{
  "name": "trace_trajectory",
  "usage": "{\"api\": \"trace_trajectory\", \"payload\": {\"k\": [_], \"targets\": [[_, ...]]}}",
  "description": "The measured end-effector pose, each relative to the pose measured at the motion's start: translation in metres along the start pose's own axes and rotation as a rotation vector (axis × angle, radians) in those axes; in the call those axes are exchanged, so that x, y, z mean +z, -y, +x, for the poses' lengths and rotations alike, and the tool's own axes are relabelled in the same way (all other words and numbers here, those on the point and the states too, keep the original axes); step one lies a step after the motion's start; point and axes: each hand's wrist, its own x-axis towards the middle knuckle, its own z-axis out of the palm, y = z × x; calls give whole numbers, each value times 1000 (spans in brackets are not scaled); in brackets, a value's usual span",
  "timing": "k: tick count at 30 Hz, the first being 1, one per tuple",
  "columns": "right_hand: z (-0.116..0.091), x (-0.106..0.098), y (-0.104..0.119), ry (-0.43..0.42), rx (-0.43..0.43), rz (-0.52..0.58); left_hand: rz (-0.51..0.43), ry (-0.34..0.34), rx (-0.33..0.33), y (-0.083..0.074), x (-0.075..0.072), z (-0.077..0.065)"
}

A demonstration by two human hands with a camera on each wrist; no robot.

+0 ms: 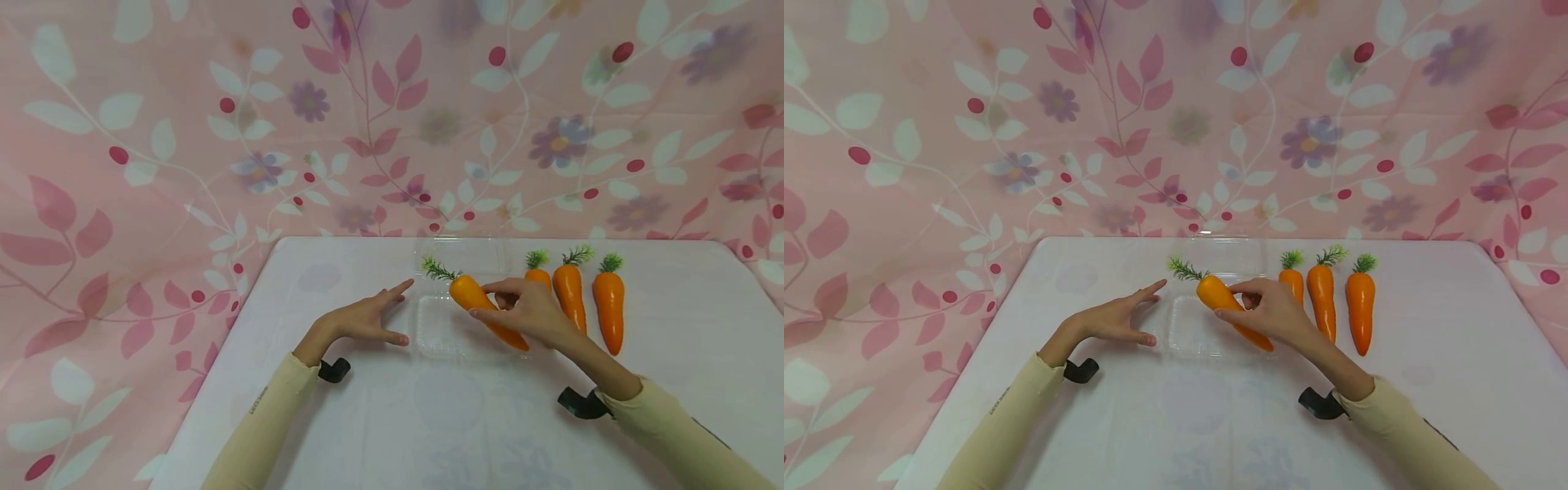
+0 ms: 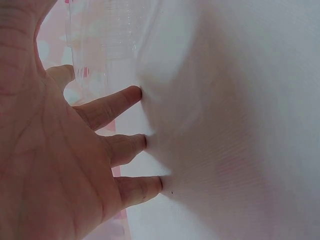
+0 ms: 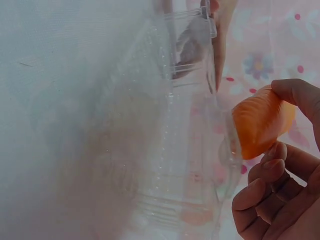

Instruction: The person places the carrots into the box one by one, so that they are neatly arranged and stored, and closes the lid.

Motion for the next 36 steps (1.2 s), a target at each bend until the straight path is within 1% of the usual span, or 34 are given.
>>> {"api": "trace_trajectory", "payload": {"k": [6,11,15,19,26,36], "targets": [[4,8,1,19,-5,-55,9,4,0,2,0,1],[7,16,3,42,-10,-97,35,4,3,3,0,0],[9,21,3,79,-13,-133,48,14,-22,1,0,-1],[10,27,2,109,-24,-176,33,9,-37,-1,0,-1],[6,35,-3,155,-9,-236,20,-3,-25,-1,2,-1],[5,41,-2,205,-19,-290,13,3,-9,-1,1,-1]]}}
